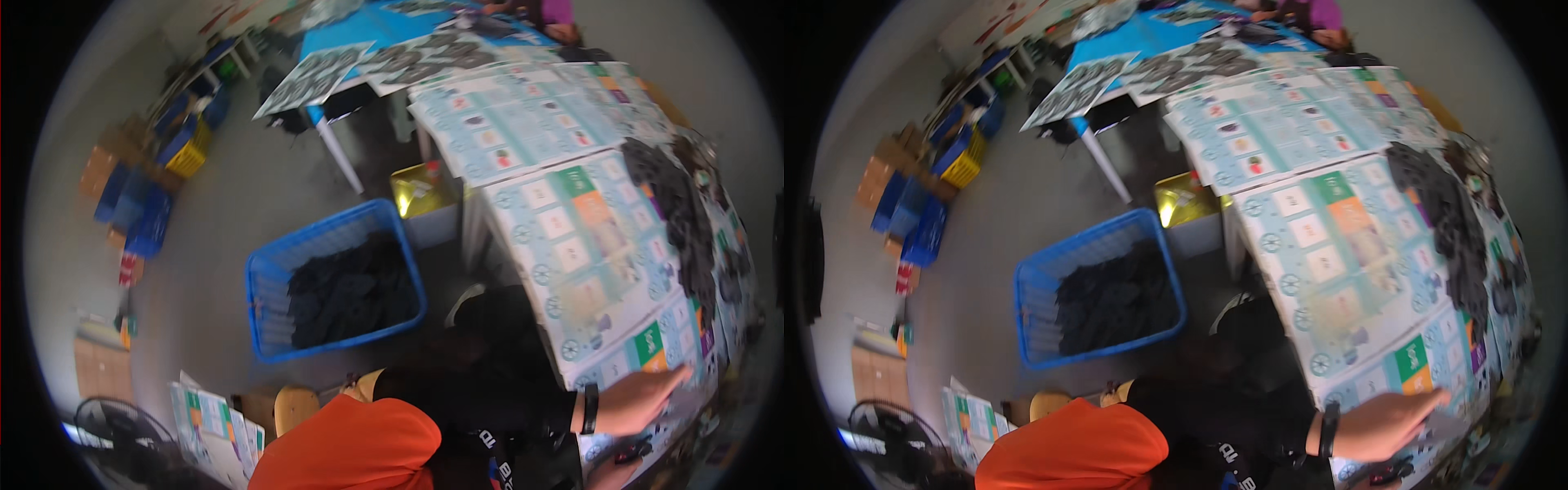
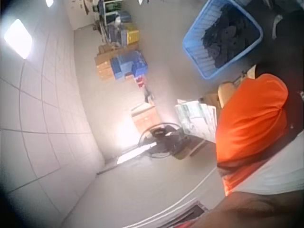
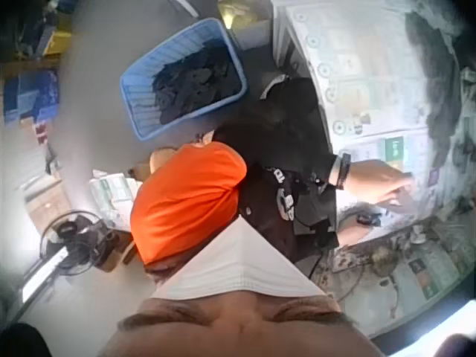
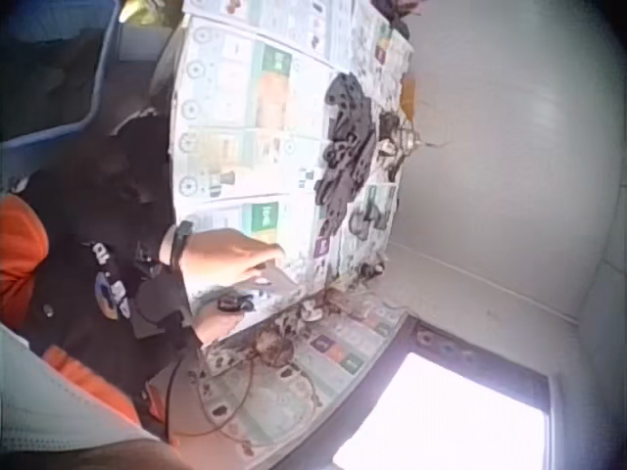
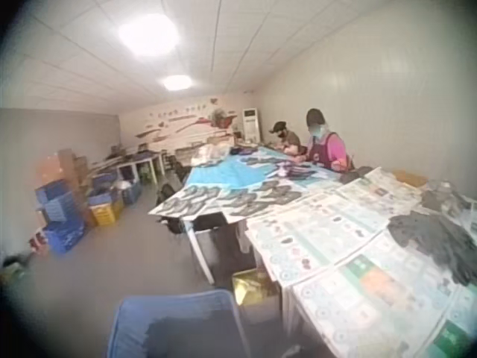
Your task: Applying adhesive to the edges of gray shoe components using a specialized glue gun.
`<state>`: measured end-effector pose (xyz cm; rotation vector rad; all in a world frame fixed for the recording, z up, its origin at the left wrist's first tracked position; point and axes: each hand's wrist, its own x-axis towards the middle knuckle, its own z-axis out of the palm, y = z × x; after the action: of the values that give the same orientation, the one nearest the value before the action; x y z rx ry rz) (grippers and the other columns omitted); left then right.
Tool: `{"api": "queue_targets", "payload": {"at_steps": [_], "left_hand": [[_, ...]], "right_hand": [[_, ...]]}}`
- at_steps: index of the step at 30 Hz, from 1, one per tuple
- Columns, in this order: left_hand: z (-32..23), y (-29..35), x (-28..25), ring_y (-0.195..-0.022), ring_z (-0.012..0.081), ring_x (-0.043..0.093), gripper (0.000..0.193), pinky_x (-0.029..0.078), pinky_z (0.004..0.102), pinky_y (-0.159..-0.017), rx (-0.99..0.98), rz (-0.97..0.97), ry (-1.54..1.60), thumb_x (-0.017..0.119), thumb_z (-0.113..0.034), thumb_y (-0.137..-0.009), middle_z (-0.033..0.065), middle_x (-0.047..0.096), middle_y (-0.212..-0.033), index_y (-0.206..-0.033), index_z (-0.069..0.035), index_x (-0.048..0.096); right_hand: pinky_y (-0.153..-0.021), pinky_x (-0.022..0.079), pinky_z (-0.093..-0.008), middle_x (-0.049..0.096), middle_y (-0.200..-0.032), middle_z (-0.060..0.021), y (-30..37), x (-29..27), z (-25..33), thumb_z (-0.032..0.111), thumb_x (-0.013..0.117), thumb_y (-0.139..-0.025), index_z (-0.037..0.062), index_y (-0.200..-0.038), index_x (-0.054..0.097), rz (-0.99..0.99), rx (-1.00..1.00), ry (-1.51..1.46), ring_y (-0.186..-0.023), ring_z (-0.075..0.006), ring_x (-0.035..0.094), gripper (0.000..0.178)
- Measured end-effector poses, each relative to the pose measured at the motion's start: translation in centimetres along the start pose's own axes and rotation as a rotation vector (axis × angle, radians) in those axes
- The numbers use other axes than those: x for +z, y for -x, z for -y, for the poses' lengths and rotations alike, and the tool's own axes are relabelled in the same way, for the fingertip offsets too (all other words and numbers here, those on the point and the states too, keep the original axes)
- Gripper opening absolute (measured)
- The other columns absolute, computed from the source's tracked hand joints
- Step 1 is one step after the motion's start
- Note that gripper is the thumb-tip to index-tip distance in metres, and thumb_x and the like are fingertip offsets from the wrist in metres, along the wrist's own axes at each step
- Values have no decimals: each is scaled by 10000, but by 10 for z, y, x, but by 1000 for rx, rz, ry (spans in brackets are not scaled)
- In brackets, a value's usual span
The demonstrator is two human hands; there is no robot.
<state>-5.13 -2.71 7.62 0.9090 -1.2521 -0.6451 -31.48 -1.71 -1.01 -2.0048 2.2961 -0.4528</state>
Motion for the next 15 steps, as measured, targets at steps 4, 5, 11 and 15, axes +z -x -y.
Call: {"api": "queue_targets", "payload": {"at_steps": [4, 5, 11, 15], "left_hand": [[18, 39, 21, -1042, 438, 631, 288, 488, 526, -853, -76, 205, 50, 689, 17, -894, 198, 655, -1057, -1143, -26, 550], [23, 44, 26, -1052, 438, 628, 282, 488, 524, -854, -102, 206, 97, 707, 5, -902, 204, 653, -1078, -1137, -22, 555], [39, 37, 50, -1062, 432, 621, 293, 487, 512, -865, -171, 210, 205, 676, 30, -926, 203, 650, -1094, -1180, -30, 543], [42, 21, 54, -1008, 408, 624, 332, 490, 500, -843, -177, 258, 189, 676, 46, -896, 189, 640, -1026, -1191, -32, 546]], "right_hand": [[-853, 555, -513, 703, -1099, -284, 5, -23, -12, 411, 786, -937, -68, -1196, 658, -85, 24, -19, -966, -450, 677, 559], [-849, 556, -497, 702, -1094, -270, 5, -30, -17, 379, 780, -945, -71, -1185, 668, -99, 6, -131, -958, -424, 675, 522], [-825, 558, -397, 699, -1066, -191, 12, -75, -27, 195, 746, -995, -89, -1120, 727, -184, -26, -780, -913, -274, 657, 311], [-808, 574, -402, 699, -1050, -170, 29, -99, -1, 116, 776, -871, -47, -1020, 763, -215, 118, -1057, -929, -267, 671, 221]]}}
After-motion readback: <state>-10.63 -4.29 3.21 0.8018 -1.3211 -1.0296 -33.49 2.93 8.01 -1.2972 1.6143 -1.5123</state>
